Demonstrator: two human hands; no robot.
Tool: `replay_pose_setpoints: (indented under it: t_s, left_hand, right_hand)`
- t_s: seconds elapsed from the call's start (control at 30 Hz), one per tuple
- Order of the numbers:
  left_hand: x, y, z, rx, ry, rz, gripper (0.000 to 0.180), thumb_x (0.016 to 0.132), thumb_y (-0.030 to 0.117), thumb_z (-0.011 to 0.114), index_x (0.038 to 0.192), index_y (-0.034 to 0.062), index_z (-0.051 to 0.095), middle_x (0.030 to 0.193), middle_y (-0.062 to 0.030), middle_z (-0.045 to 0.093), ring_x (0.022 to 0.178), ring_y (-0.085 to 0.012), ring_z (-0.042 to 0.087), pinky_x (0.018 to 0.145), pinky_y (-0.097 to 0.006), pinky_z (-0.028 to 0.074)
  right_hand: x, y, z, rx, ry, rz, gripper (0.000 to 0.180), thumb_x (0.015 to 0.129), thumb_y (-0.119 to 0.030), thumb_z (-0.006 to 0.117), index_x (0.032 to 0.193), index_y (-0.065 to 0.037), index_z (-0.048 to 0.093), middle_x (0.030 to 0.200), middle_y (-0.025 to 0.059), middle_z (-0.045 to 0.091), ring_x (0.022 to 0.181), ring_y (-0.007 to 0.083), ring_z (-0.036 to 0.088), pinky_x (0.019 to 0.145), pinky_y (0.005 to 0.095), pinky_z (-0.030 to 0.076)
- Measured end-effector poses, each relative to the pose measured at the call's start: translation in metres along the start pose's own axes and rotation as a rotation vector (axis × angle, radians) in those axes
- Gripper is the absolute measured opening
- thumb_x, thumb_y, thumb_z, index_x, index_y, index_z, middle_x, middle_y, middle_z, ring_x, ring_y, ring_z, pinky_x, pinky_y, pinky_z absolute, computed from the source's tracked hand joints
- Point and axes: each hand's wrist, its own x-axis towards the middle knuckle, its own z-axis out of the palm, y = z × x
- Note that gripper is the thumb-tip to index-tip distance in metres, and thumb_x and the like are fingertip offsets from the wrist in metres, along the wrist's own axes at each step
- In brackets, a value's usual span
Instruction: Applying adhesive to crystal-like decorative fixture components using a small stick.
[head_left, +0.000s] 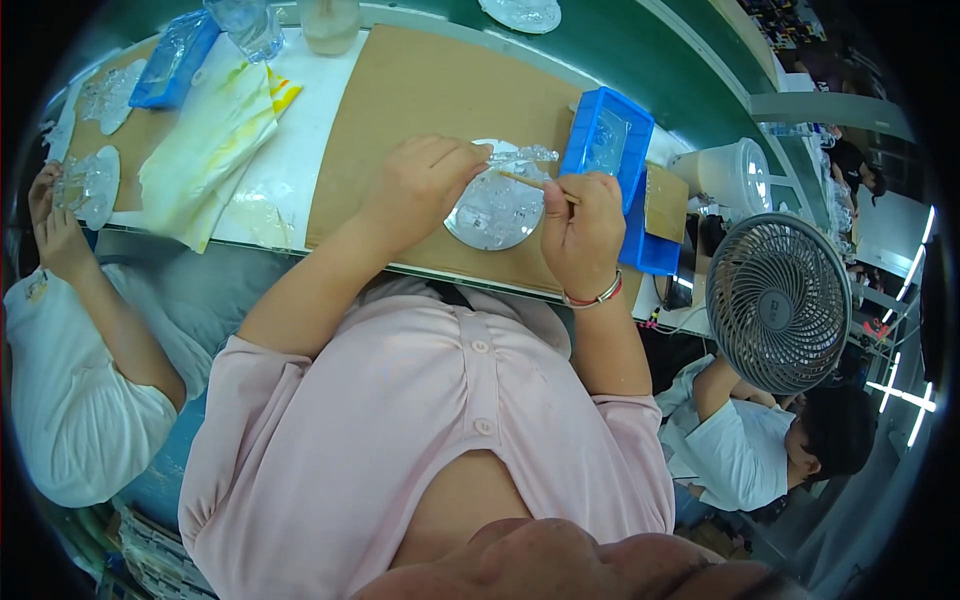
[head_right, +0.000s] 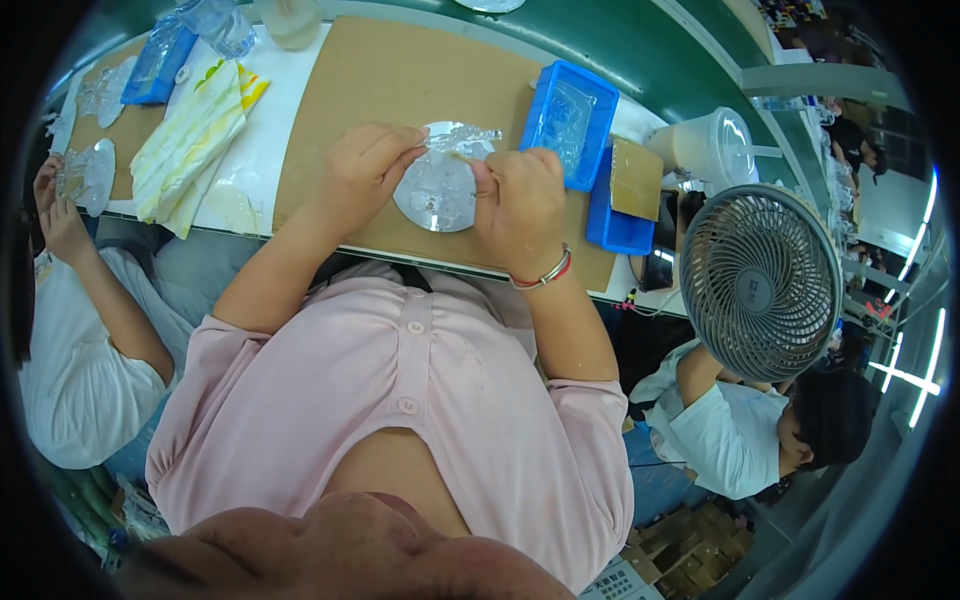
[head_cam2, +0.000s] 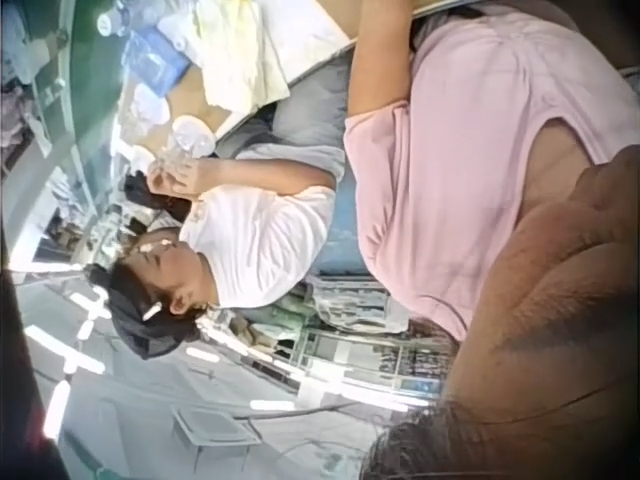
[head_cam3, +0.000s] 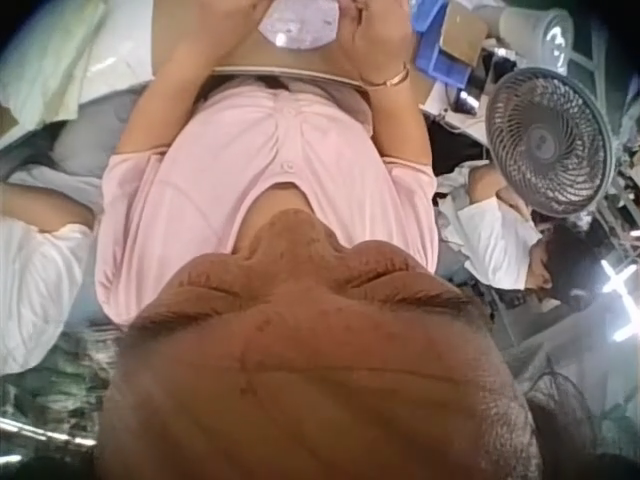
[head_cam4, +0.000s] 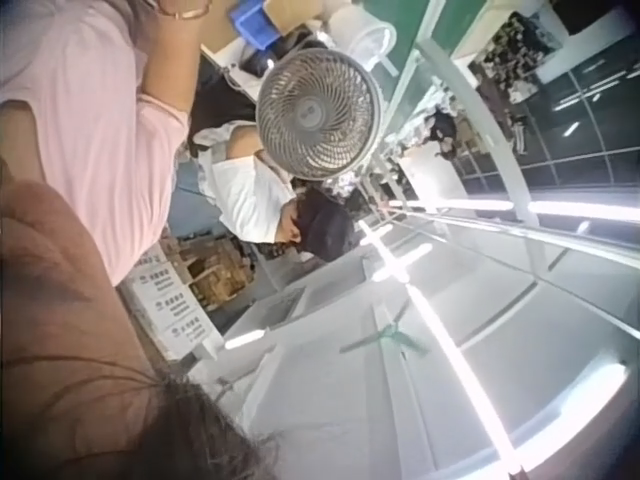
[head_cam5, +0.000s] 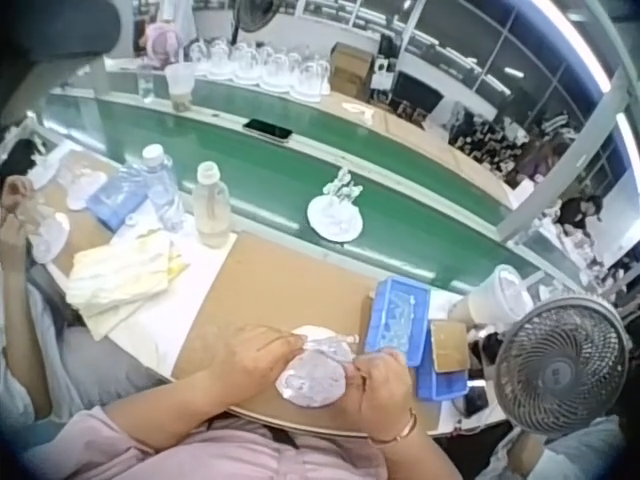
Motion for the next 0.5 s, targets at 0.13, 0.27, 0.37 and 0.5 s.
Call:
replay_pose_setpoints:
  t_s: [0.13,0.27,0.37,0.5]
  left_hand:
    - [-0.001,-0.002,0.004,0.002,0.023,0.000,0.016,0.078,0.011,0.071,0.094,0.0090,0.067,0.082,-0.0051,0.066,0.077,-0.0235,0.063,0.069,-0.036,0.049]
    - [0.003,0.001,0.001,0.029,0.004,0.005,0.016,0.075,0.007,0.073,0.091,0.0077,0.068,0.082,-0.0053,0.067,0.075,-0.0225,0.064,0.066,-0.034,0.049]
    - [0.006,0.000,0.003,0.048,0.002,0.027,0.015,0.075,0.006,0.073,0.089,0.0081,0.068,0.081,-0.0046,0.067,0.075,-0.0216,0.064,0.066,-0.033,0.049]
    - [0.005,0.001,0.004,0.055,0.017,0.041,0.013,0.076,0.007,0.071,0.088,0.0107,0.069,0.079,-0.0022,0.066,0.075,-0.0203,0.063,0.067,-0.033,0.048]
  right_hand:
    - [-0.009,0.003,-0.006,-0.015,0.014,0.082,0.009,0.088,-0.005,0.063,0.084,-0.004,0.055,0.069,0.0078,0.058,0.066,0.0259,0.055,0.062,0.0334,0.044]
    - [-0.020,0.006,-0.012,0.028,0.030,0.053,0.008,0.089,-0.005,0.062,0.085,-0.003,0.055,0.070,0.0080,0.059,0.068,0.0263,0.055,0.062,0.0328,0.044]
    - [-0.029,0.010,-0.015,0.090,0.032,0.139,0.008,0.089,-0.005,0.061,0.087,-0.003,0.054,0.073,0.0084,0.060,0.070,0.0271,0.056,0.065,0.0335,0.046]
    - [-0.028,0.005,-0.019,0.108,0.005,0.043,0.008,0.088,-0.003,0.061,0.088,-0.004,0.053,0.074,0.0083,0.059,0.070,0.0285,0.057,0.070,0.0362,0.047]
